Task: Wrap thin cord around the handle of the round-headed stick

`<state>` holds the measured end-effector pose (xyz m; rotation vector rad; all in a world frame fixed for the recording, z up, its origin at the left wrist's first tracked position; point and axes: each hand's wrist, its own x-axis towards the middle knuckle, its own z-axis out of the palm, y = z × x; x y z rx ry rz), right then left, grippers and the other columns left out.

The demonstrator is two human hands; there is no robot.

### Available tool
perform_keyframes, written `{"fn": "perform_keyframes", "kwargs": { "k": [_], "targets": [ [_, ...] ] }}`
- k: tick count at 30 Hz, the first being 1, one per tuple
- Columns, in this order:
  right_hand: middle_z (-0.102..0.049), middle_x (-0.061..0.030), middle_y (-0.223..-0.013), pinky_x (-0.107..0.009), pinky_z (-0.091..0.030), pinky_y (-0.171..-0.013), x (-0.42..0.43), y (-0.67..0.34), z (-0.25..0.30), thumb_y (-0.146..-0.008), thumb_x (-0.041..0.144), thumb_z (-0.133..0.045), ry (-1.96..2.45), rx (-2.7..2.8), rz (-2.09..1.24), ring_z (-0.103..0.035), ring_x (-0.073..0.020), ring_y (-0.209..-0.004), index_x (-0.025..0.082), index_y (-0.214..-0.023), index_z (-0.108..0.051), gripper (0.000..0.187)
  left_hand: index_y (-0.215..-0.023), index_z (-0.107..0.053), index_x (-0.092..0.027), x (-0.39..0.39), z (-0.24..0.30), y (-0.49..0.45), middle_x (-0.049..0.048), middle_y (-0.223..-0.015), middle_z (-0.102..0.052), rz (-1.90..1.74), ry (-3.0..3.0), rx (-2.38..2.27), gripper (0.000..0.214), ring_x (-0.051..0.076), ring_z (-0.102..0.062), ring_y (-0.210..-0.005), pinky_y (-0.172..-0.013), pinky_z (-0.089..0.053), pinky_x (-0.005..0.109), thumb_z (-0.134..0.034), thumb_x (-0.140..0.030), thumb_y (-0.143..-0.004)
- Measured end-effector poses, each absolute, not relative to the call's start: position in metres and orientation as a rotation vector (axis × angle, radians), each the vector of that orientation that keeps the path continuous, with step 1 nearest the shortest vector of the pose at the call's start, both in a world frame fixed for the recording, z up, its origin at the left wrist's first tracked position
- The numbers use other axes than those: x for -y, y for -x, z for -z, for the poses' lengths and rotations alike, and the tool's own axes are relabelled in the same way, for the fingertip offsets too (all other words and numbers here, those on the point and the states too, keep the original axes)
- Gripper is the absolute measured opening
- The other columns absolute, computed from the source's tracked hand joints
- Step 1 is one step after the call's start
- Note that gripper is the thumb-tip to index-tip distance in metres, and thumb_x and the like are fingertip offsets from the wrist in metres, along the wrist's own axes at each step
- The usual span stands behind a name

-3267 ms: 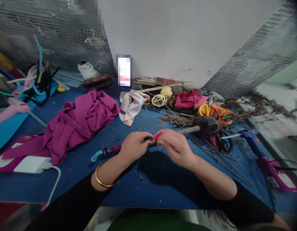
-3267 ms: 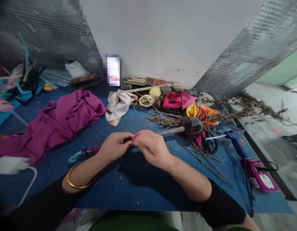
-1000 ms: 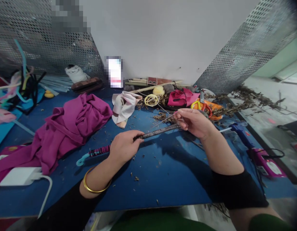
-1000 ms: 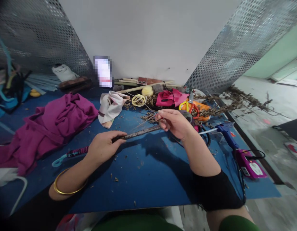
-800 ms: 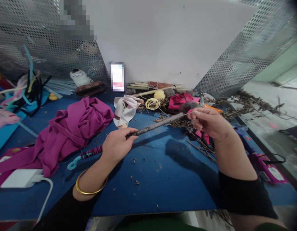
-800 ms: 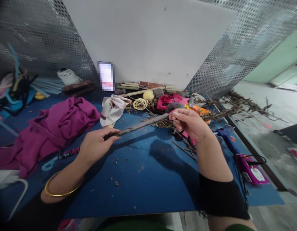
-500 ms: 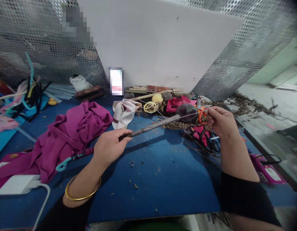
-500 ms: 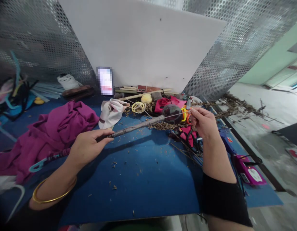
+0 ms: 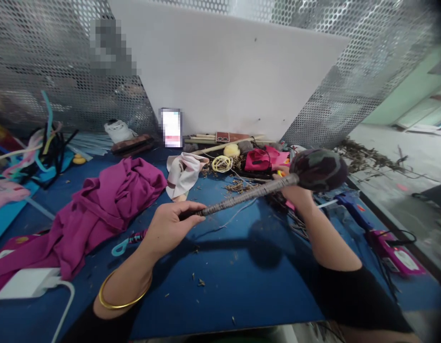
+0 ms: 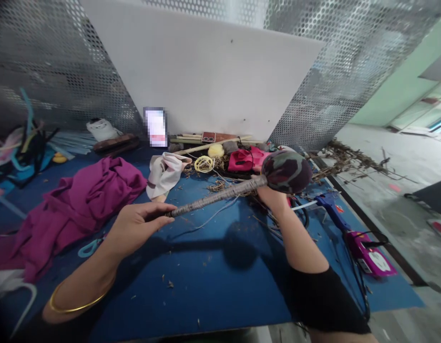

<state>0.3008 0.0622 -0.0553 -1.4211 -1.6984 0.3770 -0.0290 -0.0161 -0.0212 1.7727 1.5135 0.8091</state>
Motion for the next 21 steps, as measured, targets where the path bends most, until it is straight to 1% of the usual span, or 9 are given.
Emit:
{"fn": "perform_keyframes", "kwargs": {
  "k": [3,8,11,13,14,16,18,20,21],
  "targets": [
    [-0.063,-0.0088,-0.123,-0.048,-0.037,-0.108,-0.037,-0.251,0.057,-0.085,0.028,-0.061,1.247,1.98,-0.539,-0.054,-0.0277,-0.12,0.024,-0.117,-0.065,0.033,-0.091,-0.077,-0.022,0.016,0.024,0.027,0.0012,-0.081,-0.076,-0.824,-1.753,-1.544,0.025,0.019,-0.068,-0.072,-0.07,-0.053,0.029,-0.066,-0.033,-0.071],
    [-0.063,-0.0097,-0.122,-0.045,-0.037,-0.108,0.005,-0.182,0.065,-0.081,0.041,-0.065,0.925,2.027,-1.098,-0.051,-0.0268,-0.124,0.022,-0.124,-0.058,0.047,-0.091,-0.077,-0.02,0.019,0.028,0.022,0.002,-0.087,-0.077,-0.835,-1.666,-1.475,0.023,0.02,-0.07,-0.077,-0.074,-0.054,0.03,-0.065,-0.028,-0.072],
    [-0.068,-0.0062,-0.093,-0.036,-0.05,-0.089,0.014,-0.168,0.069,-0.084,0.043,-0.063,0.915,1.912,-1.351,-0.063,-0.0216,-0.094,0.019,-0.098,-0.065,0.028,-0.089,-0.076,-0.02,0.02,0.028,0.018,0.0018,-0.09,-0.077,-0.847,-1.621,-1.418,0.022,0.019,-0.07,-0.081,-0.076,-0.054,0.028,-0.064,-0.023,-0.072],
    [-0.061,-0.0019,-0.069,-0.029,-0.05,-0.069,0.019,-0.168,0.069,-0.09,0.039,-0.054,1.009,1.92,-1.327,-0.058,-0.0154,-0.067,0.018,-0.076,-0.061,0.027,-0.089,-0.076,-0.019,0.02,0.027,0.016,0.0017,-0.086,-0.078,-0.837,-1.61,-1.465,0.022,0.019,-0.07,-0.079,-0.075,-0.053,0.027,-0.066,-0.021,-0.07],
    [-0.056,-0.0006,-0.063,-0.027,-0.047,-0.064,0.022,-0.17,0.067,-0.092,0.036,-0.051,1.044,1.943,-1.229,-0.053,-0.0138,-0.061,0.018,-0.07,-0.058,0.03,-0.089,-0.076,-0.019,0.019,0.027,0.015,0.0017,-0.085,-0.078,-0.828,-1.608,-1.497,0.022,0.02,-0.07,-0.079,-0.074,-0.053,0.028,-0.066,-0.022,-0.07],
    [-0.054,-0.0024,-0.069,-0.028,-0.045,-0.067,0.028,-0.174,0.062,-0.093,0.031,-0.048,1.02,1.976,-0.959,-0.052,-0.0147,-0.068,0.018,-0.069,-0.057,0.029,-0.09,-0.076,-0.019,0.019,0.029,0.014,0.0021,-0.085,-0.077,-0.808,-1.606,-1.54,0.022,0.02,-0.07,-0.079,-0.074,-0.052,0.029,-0.067,-0.023,-0.07],
    [-0.059,-0.008,-0.09,-0.032,-0.046,-0.081,0.033,-0.176,0.058,-0.094,0.028,-0.049,0.894,1.984,-0.833,-0.055,-0.0185,-0.088,0.019,-0.075,-0.061,0.024,-0.091,-0.076,-0.019,0.018,0.032,0.013,0.0026,-0.086,-0.077,-0.797,-1.595,-1.544,0.023,0.021,-0.07,-0.079,-0.075,-0.052,0.03,-0.065,-0.023,-0.072],
    [-0.06,-0.0103,-0.103,-0.036,-0.044,-0.092,0.034,-0.176,0.057,-0.095,0.029,-0.047,0.744,1.969,-0.945,-0.055,-0.0212,-0.104,0.02,-0.079,-0.062,0.024,-0.093,-0.075,-0.018,0.018,0.038,0.011,0.0036,-0.088,-0.077,-0.787,-1.575,-1.517,0.024,0.021,-0.07,-0.08,-0.075,-0.052,0.031,-0.062,-0.023,-0.073],
    [-0.061,-0.0101,-0.102,-0.038,-0.043,-0.094,0.033,-0.175,0.058,-0.096,0.03,-0.046,0.679,1.934,-1.049,-0.055,-0.0216,-0.106,0.02,-0.079,-0.062,0.025,-0.093,-0.075,-0.018,0.018,0.041,0.01,0.0042,-0.089,-0.077,-0.779,-1.563,-1.499,0.024,0.021,-0.07,-0.081,-0.075,-0.052,0.031,-0.062,-0.023,-0.074]
  ]
}}
